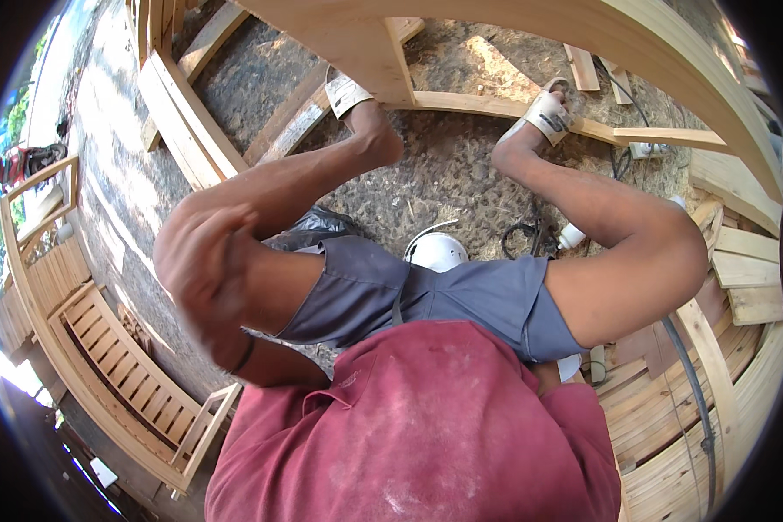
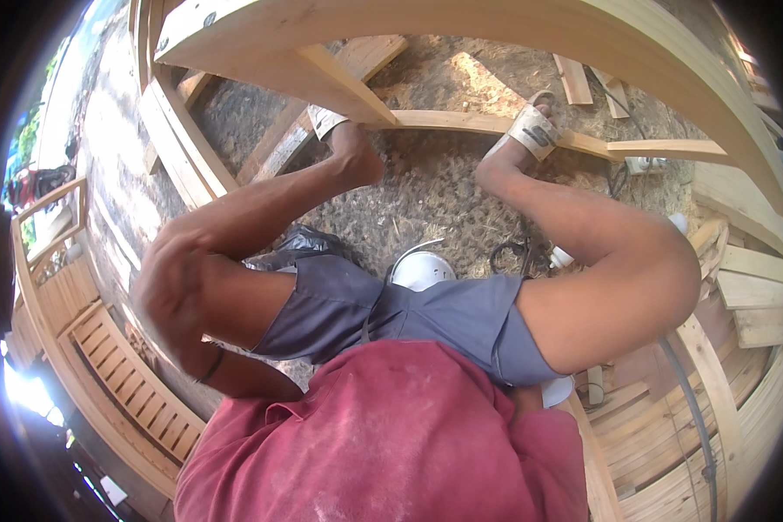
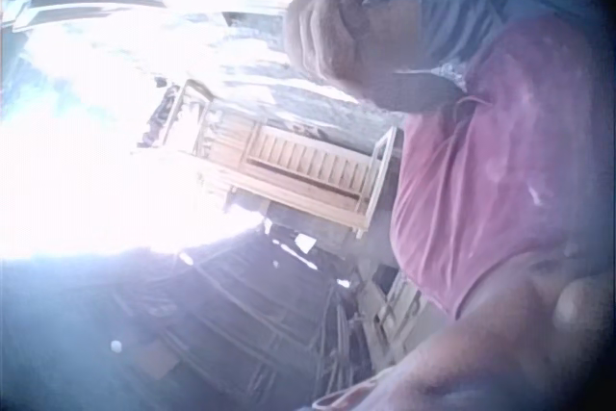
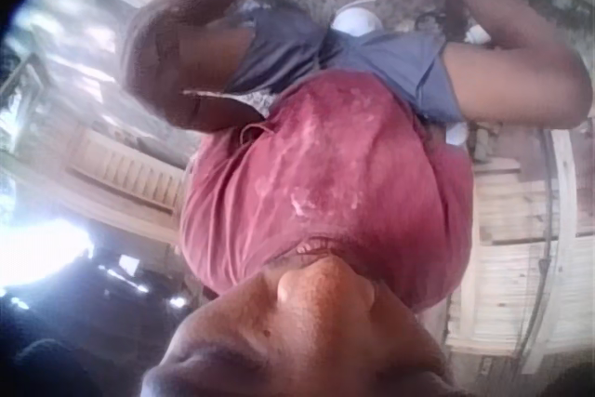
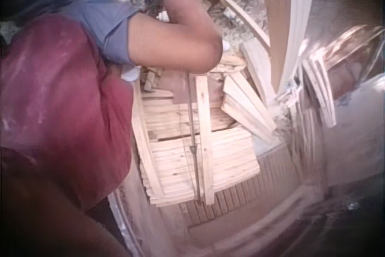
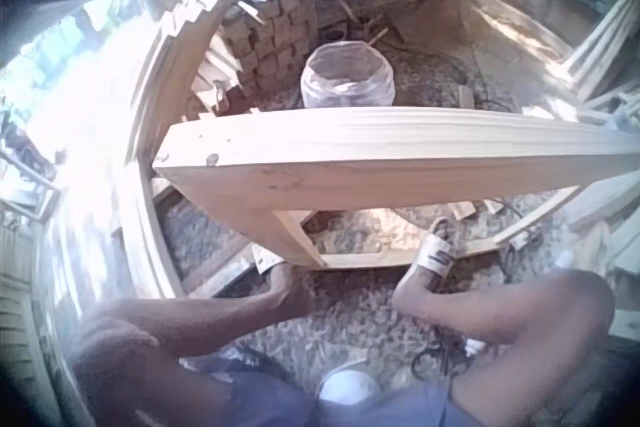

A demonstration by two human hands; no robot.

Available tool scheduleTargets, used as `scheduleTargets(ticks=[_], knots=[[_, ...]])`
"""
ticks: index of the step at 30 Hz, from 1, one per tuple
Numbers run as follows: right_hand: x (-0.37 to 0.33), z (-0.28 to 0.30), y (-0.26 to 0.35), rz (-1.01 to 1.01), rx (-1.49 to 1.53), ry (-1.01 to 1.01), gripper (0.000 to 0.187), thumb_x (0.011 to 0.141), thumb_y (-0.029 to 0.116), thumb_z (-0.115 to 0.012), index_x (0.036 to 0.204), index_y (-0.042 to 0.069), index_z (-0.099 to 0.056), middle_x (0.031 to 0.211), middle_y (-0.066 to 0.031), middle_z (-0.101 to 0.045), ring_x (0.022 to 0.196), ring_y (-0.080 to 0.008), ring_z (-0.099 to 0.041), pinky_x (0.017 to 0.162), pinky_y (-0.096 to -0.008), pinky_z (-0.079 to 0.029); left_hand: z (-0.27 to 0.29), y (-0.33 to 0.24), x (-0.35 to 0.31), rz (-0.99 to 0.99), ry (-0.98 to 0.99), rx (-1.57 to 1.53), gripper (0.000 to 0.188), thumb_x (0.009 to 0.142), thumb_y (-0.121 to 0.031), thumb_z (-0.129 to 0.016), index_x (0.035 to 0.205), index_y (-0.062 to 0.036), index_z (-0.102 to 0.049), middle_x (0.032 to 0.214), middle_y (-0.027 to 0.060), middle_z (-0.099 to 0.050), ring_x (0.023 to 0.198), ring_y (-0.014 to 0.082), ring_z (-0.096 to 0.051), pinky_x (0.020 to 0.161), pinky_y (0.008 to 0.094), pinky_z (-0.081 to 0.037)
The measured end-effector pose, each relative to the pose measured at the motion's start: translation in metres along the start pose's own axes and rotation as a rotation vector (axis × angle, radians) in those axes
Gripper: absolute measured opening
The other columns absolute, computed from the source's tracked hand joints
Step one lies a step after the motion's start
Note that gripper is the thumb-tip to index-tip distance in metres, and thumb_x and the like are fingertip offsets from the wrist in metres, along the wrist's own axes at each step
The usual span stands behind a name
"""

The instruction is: The person positions a nail on a wooden frame and hammers it in, then repeats the action with another nail.

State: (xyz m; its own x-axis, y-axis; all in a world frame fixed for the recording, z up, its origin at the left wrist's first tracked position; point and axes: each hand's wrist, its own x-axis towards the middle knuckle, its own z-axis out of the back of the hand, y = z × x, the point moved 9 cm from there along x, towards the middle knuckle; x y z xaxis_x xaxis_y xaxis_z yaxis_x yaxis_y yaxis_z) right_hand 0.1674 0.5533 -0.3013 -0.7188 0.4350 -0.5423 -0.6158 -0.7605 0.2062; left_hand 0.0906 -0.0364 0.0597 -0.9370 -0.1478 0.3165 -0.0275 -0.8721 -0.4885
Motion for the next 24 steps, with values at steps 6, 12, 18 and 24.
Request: scheduleTargets(ticks=[6, 12, 18, 24], knots=[[0.026, 0.064, 0.011, -0.006, 0.080, -0.130, 0.050, 0.092, 0.042, -0.061, 0.122, 0.003, -0.058, 0.106, -0.0136, -0.065, 0.093, -0.0253, -0.063, 0.080, -0.0382, -0.049, 0.102, 0.112, -0.065, 0.039, -0.655, -0.982, 0.013, 0.096, -0.009, -0.047, 0.095, -0.0004, -0.056, 0.078, 0.0119, -0.063, 0.078, 0.0242, -0.064, 0.083, 0.0384, -0.054], [0.038, 0.083, 0.061, 0.084, 0.076, -0.168, 0.049, 0.092, 0.042, -0.061, 0.121, 0.002, -0.059, 0.103, -0.0131, -0.065, 0.091, -0.0244, -0.062, 0.078, -0.0374, -0.049, -0.070, 0.185, -0.154, 0.818, -0.527, -1.273, 0.011, 0.094, -0.009, -0.051, 0.095, -0.0003, -0.058, 0.079, 0.0125, -0.064, 0.077, 0.0250, -0.064, 0.079, 0.0377, -0.054], [0.051, 0.086, 0.161, 0.294, 0.058, -0.214, 0.048, 0.093, 0.042, -0.061, 0.119, 0.002, -0.059, 0.101, -0.0125, -0.065, 0.088, -0.0235, -0.062, 0.076, -0.0367, -0.049, -0.200, 0.122, -0.208, 1.056, 0.061, -0.999, 0.010, 0.092, -0.009, -0.056, 0.094, -0.0003, -0.061, 0.080, 0.0131, -0.065, 0.076, 0.0258, -0.065, 0.075, 0.0371, -0.053], [-0.025, 0.089, 0.328, 0.946, 0.071, -0.211, 0.047, 0.093, 0.041, -0.060, 0.118, 0.002, -0.060, 0.099, -0.0120, -0.064, 0.086, -0.0226, -0.061, 0.074, -0.0359, -0.049, -0.211, 0.129, -0.190, 0.718, 0.295, -0.377, 0.010, 0.090, -0.009, -0.060, 0.094, -0.0003, -0.063, 0.081, 0.0137, -0.066, 0.074, 0.0267, -0.066, 0.071, 0.0364, -0.053]])
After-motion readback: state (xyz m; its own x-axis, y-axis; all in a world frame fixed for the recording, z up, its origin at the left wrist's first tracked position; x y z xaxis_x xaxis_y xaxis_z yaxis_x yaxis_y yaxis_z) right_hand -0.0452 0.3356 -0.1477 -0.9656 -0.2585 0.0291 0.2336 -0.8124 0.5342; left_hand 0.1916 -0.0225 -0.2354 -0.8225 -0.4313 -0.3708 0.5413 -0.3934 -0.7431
